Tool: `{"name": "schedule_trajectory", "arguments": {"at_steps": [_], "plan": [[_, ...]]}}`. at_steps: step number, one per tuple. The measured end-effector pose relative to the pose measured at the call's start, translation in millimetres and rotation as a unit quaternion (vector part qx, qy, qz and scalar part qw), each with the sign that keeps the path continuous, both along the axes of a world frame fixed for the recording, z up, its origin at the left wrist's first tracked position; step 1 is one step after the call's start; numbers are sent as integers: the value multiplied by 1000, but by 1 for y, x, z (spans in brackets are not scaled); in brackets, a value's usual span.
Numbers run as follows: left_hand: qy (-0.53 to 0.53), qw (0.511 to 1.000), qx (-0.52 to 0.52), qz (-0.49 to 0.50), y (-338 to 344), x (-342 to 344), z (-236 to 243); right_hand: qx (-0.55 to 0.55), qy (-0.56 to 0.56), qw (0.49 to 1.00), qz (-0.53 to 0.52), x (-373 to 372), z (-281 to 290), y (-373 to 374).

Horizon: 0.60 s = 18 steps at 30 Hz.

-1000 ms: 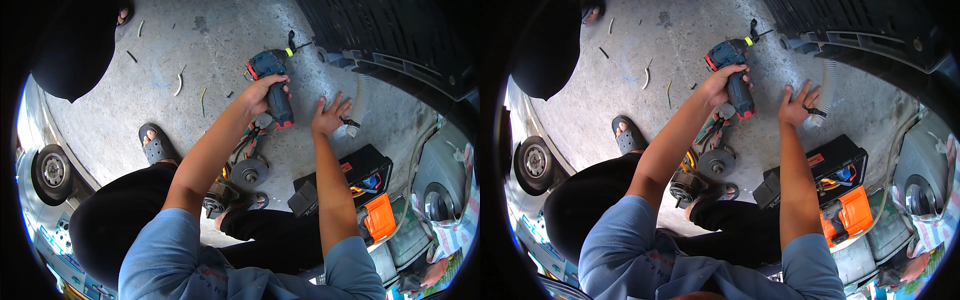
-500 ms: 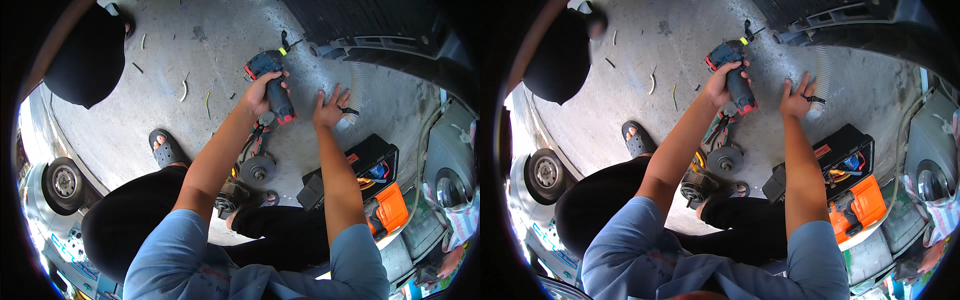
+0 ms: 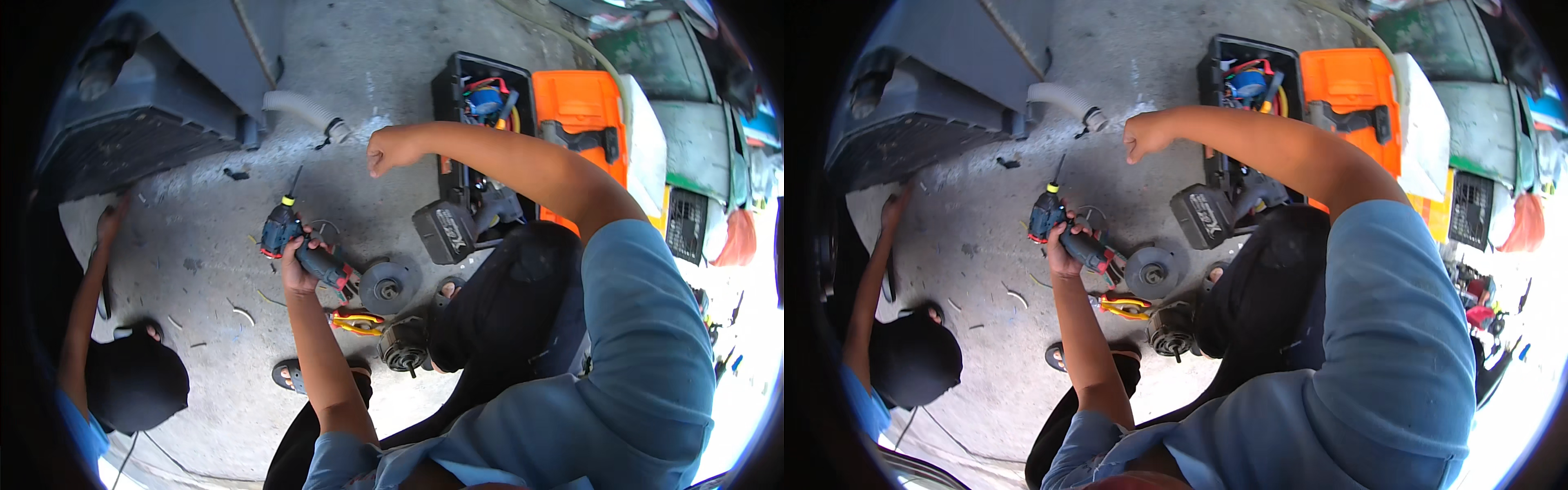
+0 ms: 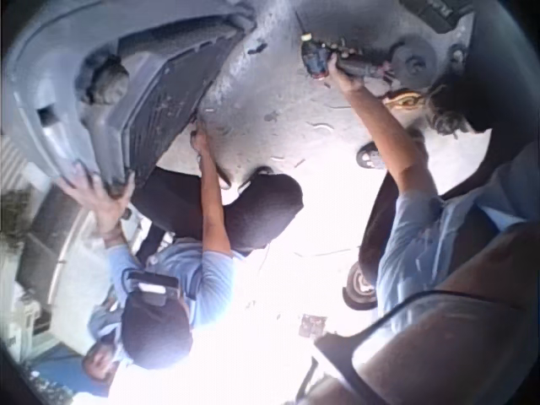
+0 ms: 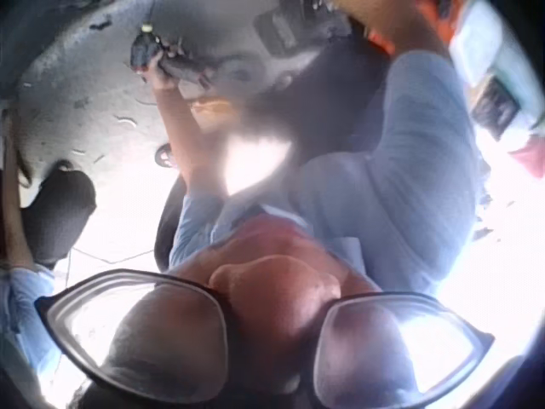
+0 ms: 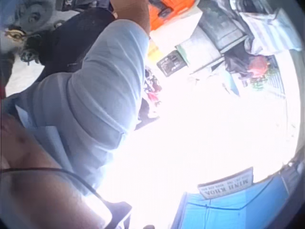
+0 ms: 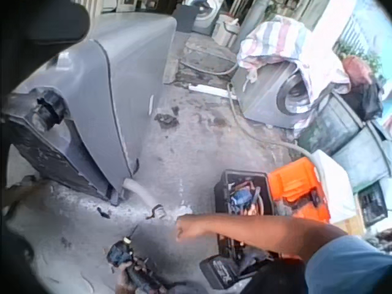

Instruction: The person uses a cordless drill to remove screws from the back panel of a washing machine. They then work with a coworker to reposition the machine upright and connect a hose to the top of the unit.

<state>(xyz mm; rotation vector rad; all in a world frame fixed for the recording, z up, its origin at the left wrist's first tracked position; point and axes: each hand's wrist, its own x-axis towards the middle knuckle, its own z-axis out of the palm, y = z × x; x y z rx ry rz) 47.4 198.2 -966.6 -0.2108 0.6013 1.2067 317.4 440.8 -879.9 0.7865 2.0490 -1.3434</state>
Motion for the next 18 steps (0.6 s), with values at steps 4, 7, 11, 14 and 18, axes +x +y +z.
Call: {"name": "schedule_trajectory", "arguments": {"at_steps": [4, 7, 11, 14, 18], "plan": [[43, 995, 9, -93, 13, -3, 14, 26, 13, 974, -226, 125, 125, -42], [67, 990, -4, -121, 11, 1, 12, 18, 75, 821, -565, 238, 154, -103], [65, 991, -9, -120, 2, 4, -1, 157, -212, 869, -419, 324, 145, -191], [68, 989, -35, -127, -6, 7, 7, 323, -366, 821, -297, 328, 115, -235], [68, 984, -39, -157, -11, 4, -1, 413, -371, 749, -361, 330, 78, -246]]}}
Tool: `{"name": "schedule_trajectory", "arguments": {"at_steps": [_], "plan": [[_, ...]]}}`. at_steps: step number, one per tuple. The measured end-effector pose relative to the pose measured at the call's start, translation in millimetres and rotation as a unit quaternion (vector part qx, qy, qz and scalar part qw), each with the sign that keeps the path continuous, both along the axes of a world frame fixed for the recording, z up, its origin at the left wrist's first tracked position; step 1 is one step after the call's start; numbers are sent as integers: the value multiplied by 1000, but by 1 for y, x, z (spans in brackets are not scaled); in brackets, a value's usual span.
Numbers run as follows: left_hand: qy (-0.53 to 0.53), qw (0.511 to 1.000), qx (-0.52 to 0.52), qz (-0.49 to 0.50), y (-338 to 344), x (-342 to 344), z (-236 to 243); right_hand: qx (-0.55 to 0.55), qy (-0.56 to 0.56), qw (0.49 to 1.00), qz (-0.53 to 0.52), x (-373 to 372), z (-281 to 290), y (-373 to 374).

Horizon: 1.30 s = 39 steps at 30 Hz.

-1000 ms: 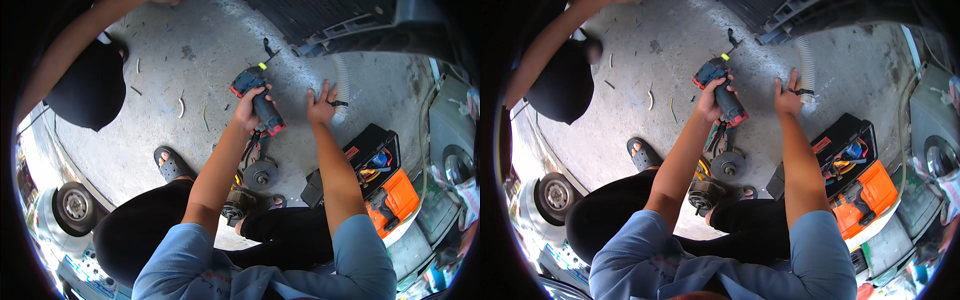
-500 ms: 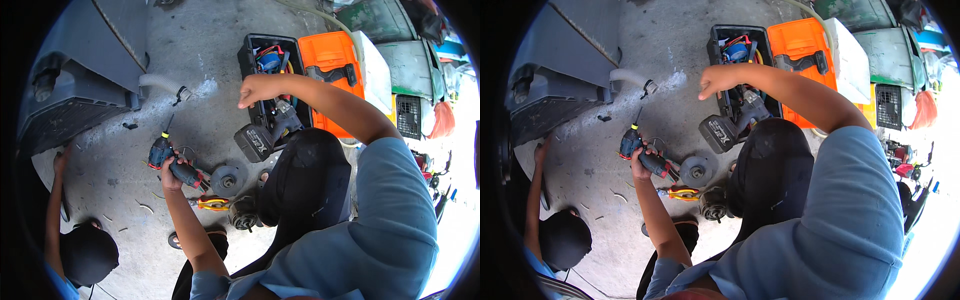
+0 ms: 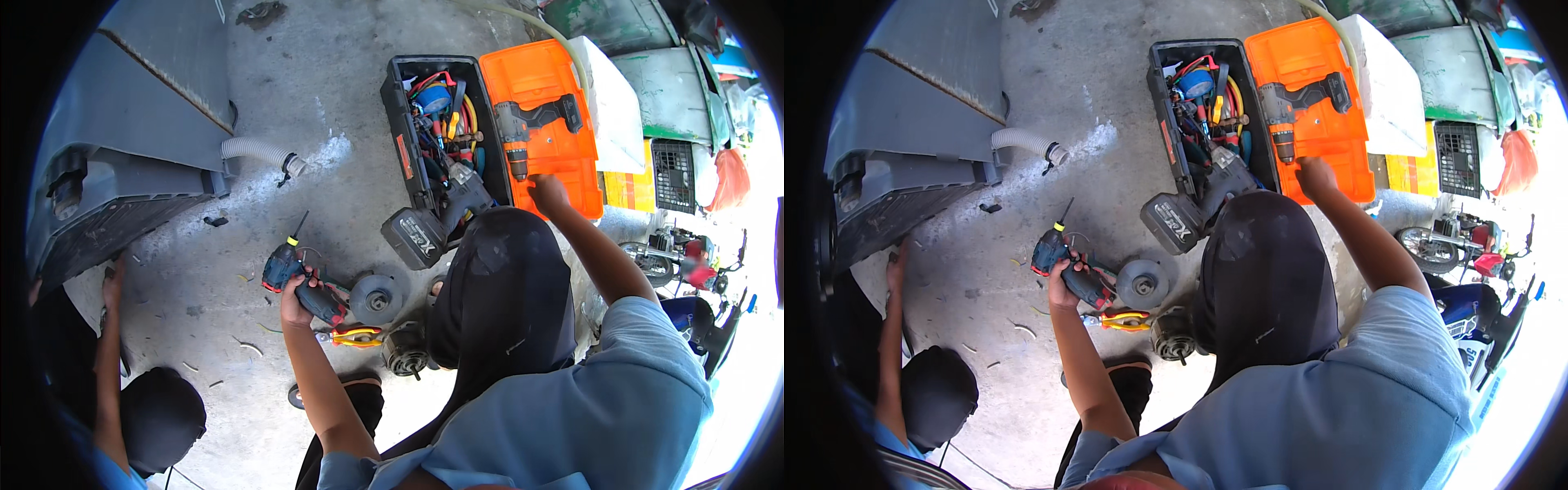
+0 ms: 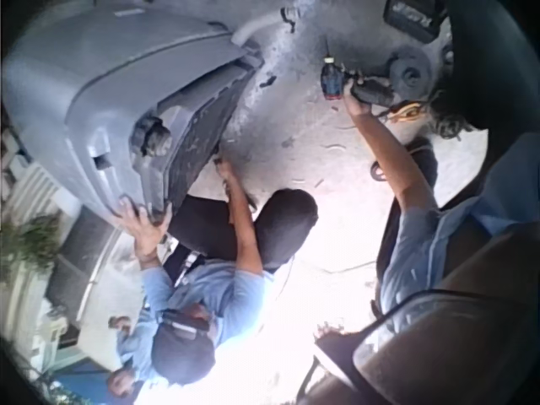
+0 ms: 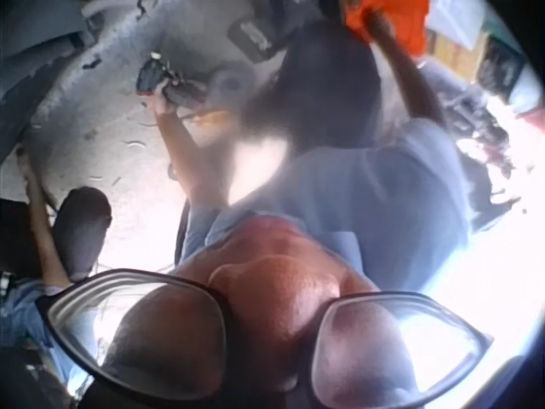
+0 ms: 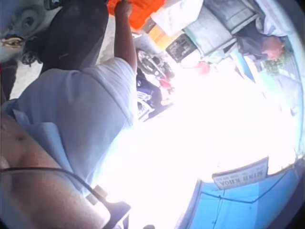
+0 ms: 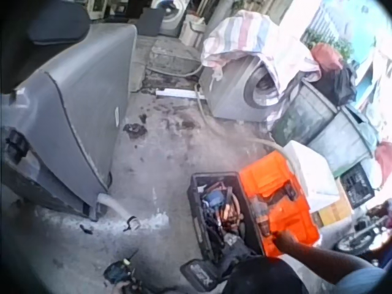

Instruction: The person uses a cordless drill to remove screws from the back panel of a washing machine. They then work with a coworker to reposition the machine upright and connect a hose to the top of the unit.

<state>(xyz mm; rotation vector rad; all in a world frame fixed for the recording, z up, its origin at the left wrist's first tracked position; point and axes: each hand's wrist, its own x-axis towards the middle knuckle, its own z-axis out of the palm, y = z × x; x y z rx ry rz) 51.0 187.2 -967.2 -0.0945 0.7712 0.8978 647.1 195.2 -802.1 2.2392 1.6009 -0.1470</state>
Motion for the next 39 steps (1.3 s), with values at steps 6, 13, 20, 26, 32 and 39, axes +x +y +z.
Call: {"name": "schedule_trajectory", "arguments": {"at_steps": [6, 13, 20, 26, 32, 39], "plan": [[8, 1000, -17, 14, 2, -1, -2, 107, 258, 921, -270, 0, -36, -1], [-2, 999, 29, 28, -1, 5, -11, 152, 110, 965, -185, -5, -54, -5], [8, 999, 13, 33, -6, -14, -14, 113, 117, 970, -181, -13, -36, -6], [-8, 993, 114, -14, 16, -24, 22, 275, 306, 909, -64, -75, 68, 33], [41, 975, 217, -30, 40, -38, 92, 183, 579, 786, 121, -265, 140, 124], [83, 956, 278, 30, 51, -40, 163, -34, 751, 659, -16, -375, 130, 154]]}}
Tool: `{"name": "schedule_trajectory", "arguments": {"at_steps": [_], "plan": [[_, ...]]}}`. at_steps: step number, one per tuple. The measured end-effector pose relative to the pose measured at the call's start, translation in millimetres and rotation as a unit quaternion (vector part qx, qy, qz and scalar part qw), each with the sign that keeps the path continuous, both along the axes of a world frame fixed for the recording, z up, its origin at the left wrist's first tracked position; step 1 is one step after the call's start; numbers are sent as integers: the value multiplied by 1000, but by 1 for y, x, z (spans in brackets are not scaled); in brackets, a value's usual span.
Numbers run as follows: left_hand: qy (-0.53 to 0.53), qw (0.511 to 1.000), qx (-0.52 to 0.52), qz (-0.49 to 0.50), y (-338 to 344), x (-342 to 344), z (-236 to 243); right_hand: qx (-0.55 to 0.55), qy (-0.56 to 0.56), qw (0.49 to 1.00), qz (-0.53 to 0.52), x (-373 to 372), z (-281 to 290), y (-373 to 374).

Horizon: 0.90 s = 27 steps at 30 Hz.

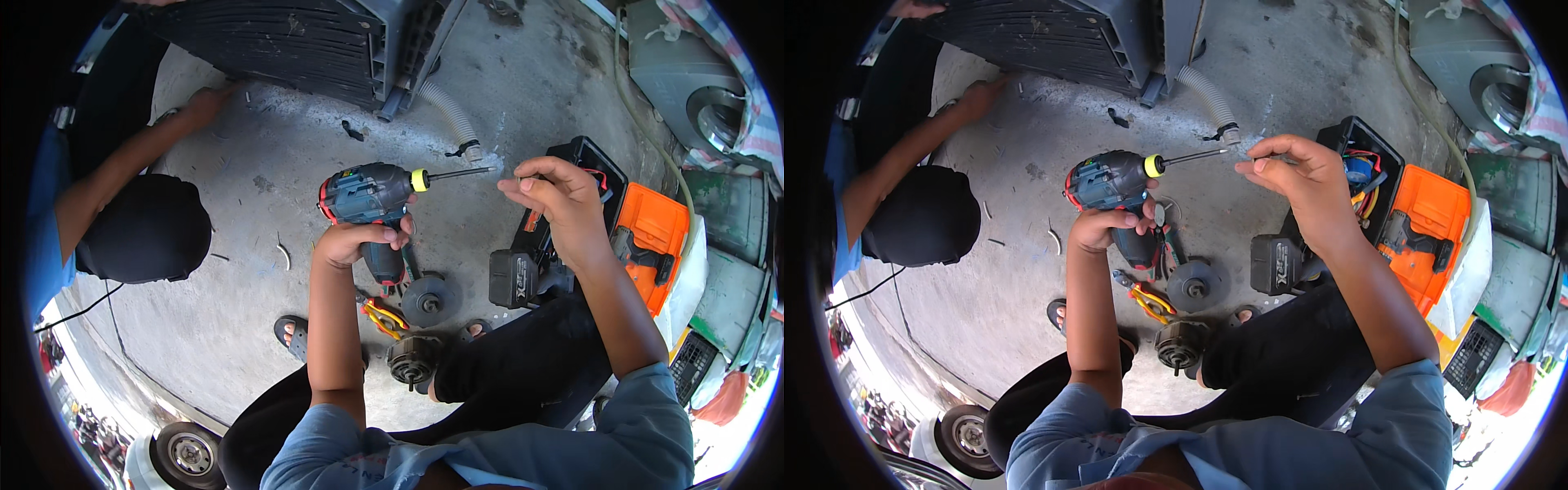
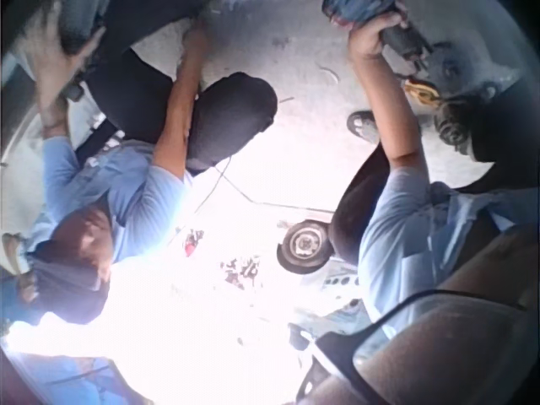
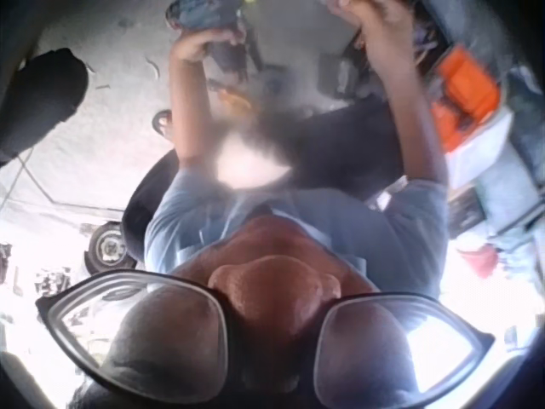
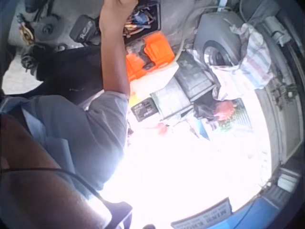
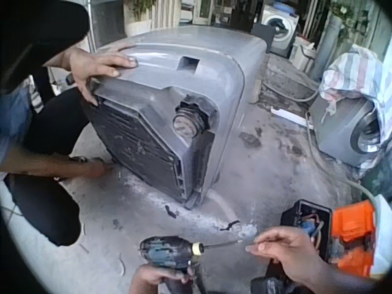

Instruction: The person uses a cordless drill to remove screws from the back panel of a washing machine. They then work with a coworker to reposition the machine upright and connect a hose to the top of the unit.

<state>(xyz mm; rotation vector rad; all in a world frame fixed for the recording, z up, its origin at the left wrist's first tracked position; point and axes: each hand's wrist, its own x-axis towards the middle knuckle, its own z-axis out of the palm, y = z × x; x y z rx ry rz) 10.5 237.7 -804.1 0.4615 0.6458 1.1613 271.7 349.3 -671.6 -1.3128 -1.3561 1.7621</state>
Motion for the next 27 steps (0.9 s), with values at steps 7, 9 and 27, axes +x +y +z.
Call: {"name": "schedule_trajectory", "arguments": {"at_steps": [7, 9, 27], "plan": [[36, 998, -21, 37, -15, 0, 17, -73, 125, 988, -44, -24, -4, -3], [44, 997, -22, 52, -20, 3, 17, -67, 136, 988, -37, -26, -6, -4], [45, 997, -19, 60, -26, 13, 16, -49, 143, 987, -61, -25, -11, -7]]}}
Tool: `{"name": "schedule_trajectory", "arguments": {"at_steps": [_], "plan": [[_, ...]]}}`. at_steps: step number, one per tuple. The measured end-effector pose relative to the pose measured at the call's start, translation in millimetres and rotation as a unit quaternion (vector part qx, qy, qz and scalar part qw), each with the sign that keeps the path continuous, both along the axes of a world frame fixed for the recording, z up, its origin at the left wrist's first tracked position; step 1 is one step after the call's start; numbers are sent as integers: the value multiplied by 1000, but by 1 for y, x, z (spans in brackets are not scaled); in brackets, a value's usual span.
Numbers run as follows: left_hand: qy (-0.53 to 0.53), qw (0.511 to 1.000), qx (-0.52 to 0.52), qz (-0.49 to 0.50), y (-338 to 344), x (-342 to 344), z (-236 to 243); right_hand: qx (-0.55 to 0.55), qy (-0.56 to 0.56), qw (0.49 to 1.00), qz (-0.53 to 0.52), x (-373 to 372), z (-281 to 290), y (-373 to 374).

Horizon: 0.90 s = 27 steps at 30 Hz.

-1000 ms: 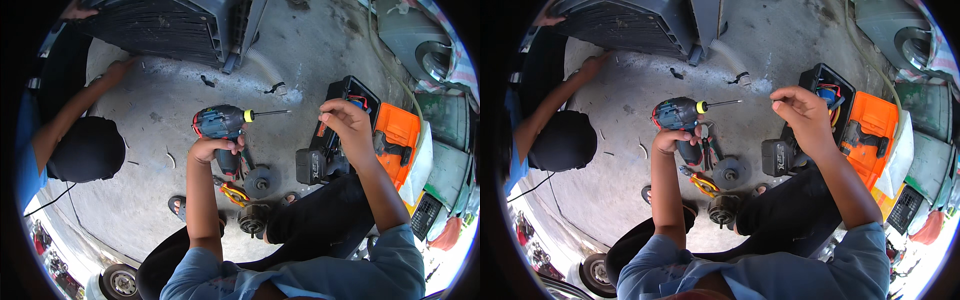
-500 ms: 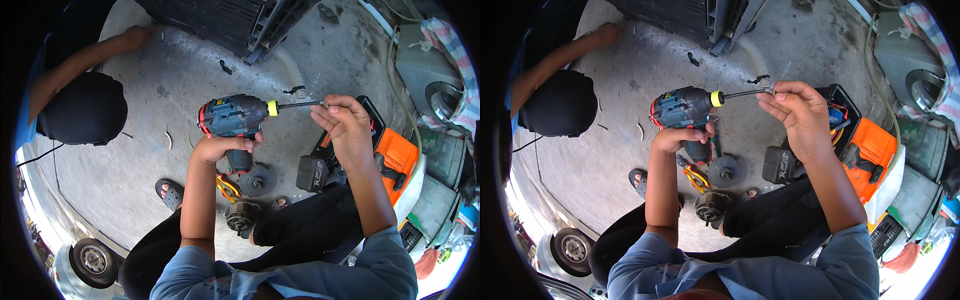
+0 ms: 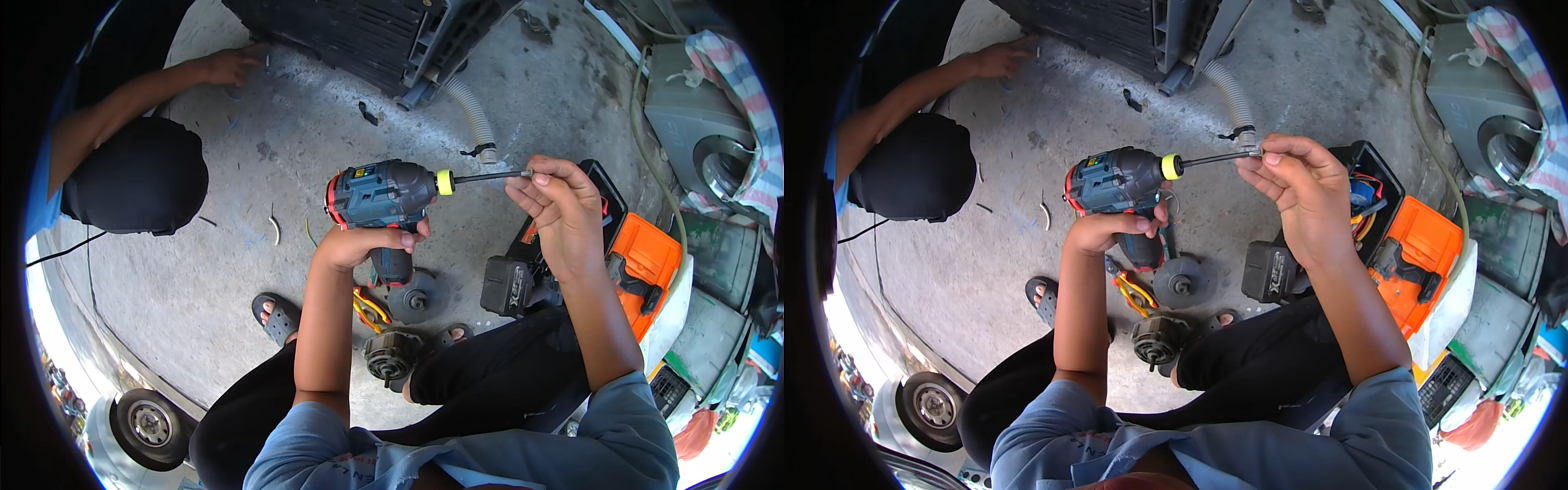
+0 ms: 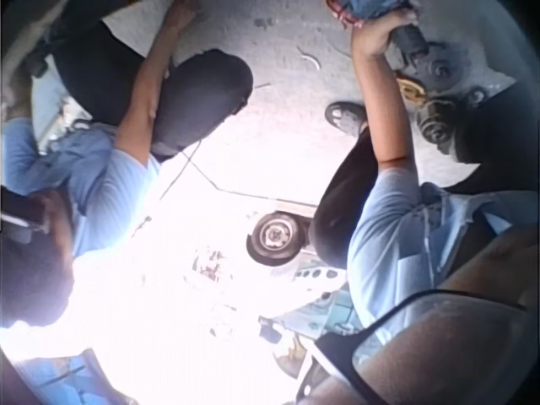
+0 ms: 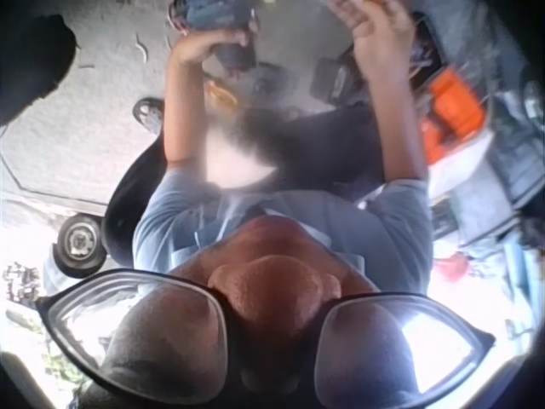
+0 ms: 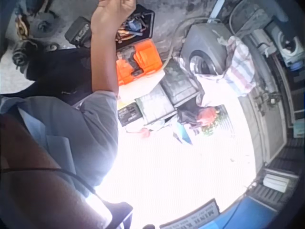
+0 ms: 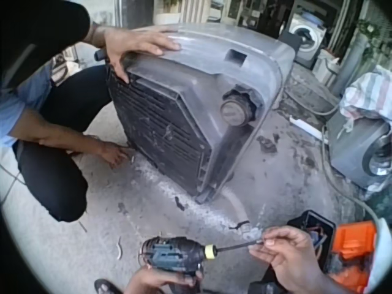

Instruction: The person uses a cordless drill to remove screws from the back panel of a washing machine. They then work with a coworker to reposition the machine upright and connect a hose to the top of the unit.

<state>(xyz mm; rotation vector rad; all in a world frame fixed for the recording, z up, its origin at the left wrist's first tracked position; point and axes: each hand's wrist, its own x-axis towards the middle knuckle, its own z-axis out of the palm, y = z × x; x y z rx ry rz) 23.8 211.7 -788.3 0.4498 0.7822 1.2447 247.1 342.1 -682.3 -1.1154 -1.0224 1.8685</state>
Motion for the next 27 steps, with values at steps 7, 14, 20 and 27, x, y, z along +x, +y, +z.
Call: {"name": "schedule_trajectory", "arguments": {"at_steps": [7, 14, 20, 27], "plan": [[-5, 1000, 4, -9, 3, 2, -1, -2, -7, 1000, -7, 2, 0, -1], [-32, 999, -9, -25, -1, 0, -14, -8, -5, 1000, -3, -1, -2, -1], [-42, 999, -5, -13, -2, 0, -16, 79, -62, 995, 12, -6, -8, 2], [-138, 990, -2, -8, -4, -9, -6, 168, -115, 978, 40, -21, -20, 17]]}}
